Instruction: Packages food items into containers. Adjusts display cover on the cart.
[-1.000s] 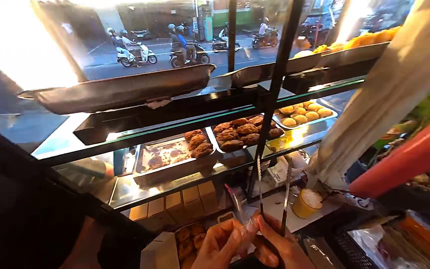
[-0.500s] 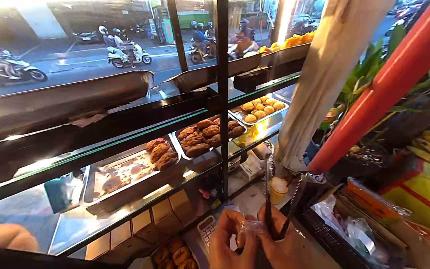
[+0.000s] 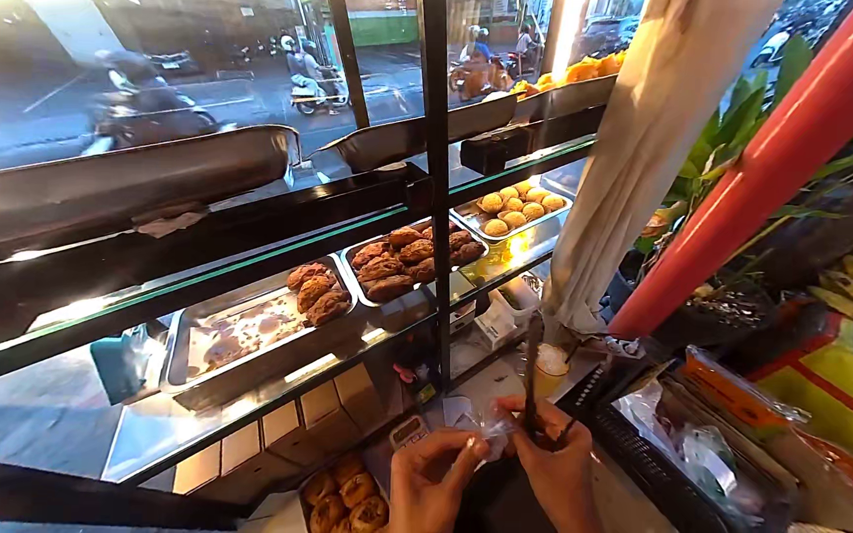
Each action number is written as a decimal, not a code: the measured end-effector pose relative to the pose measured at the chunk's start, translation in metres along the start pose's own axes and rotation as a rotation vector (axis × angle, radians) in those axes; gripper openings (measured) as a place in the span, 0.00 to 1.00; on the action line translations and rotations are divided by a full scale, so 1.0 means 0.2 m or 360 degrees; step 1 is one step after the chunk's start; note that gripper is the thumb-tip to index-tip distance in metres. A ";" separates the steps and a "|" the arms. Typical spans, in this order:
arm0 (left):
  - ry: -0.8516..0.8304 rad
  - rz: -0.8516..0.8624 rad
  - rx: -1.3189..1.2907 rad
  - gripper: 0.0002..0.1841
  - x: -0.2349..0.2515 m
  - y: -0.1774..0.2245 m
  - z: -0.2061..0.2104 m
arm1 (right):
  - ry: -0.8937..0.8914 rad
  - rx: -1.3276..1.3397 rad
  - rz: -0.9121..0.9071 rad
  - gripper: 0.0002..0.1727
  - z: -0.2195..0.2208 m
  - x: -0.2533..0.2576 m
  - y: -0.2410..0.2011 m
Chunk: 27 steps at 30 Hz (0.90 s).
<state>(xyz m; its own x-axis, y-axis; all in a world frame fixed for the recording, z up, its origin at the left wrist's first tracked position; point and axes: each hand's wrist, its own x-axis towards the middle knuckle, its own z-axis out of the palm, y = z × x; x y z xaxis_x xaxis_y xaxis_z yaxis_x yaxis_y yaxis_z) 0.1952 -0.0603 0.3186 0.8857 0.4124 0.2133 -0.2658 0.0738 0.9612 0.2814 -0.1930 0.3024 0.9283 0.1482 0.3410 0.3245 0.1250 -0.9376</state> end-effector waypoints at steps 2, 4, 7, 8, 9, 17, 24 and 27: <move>-0.0046 -0.0513 -0.0697 0.12 0.00 0.02 -0.01 | -0.0198 0.0169 0.0243 0.11 -0.01 -0.02 -0.01; -0.0019 -0.0909 -0.1294 0.18 0.01 0.02 -0.02 | -0.0368 0.0499 0.0693 0.09 -0.02 -0.02 -0.06; -0.0116 -0.0867 -0.1598 0.13 0.00 0.00 -0.03 | -0.0618 0.1195 0.1362 0.10 -0.07 0.03 -0.13; -0.0144 -0.0677 -0.1392 0.12 0.01 -0.01 -0.03 | -0.0713 0.1370 0.1430 0.10 -0.08 0.03 -0.14; -0.0085 -0.0446 -0.1031 0.09 0.02 -0.02 -0.03 | -0.0794 0.1420 0.1397 0.09 -0.09 0.02 -0.14; 0.0744 0.1053 0.1158 0.07 0.11 -0.16 0.06 | 0.0271 -0.0107 -0.0174 0.14 0.12 0.00 0.06; -0.0321 0.0030 0.0058 0.52 0.13 -0.12 -0.06 | -0.0495 0.0197 0.0508 0.14 -0.10 0.16 0.01; -0.0242 -0.0129 -0.0082 0.16 0.13 -0.13 -0.04 | -0.0770 0.0111 0.0351 0.11 -0.14 0.18 0.05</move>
<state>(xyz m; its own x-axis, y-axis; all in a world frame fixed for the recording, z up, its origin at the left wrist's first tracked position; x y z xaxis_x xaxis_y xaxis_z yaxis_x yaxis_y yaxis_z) 0.2221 -0.0440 0.2977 0.9512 0.2616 0.1634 -0.2071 0.1494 0.9668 0.3225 -0.2148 0.3032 0.7781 0.6115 0.1440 0.1027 0.1024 -0.9894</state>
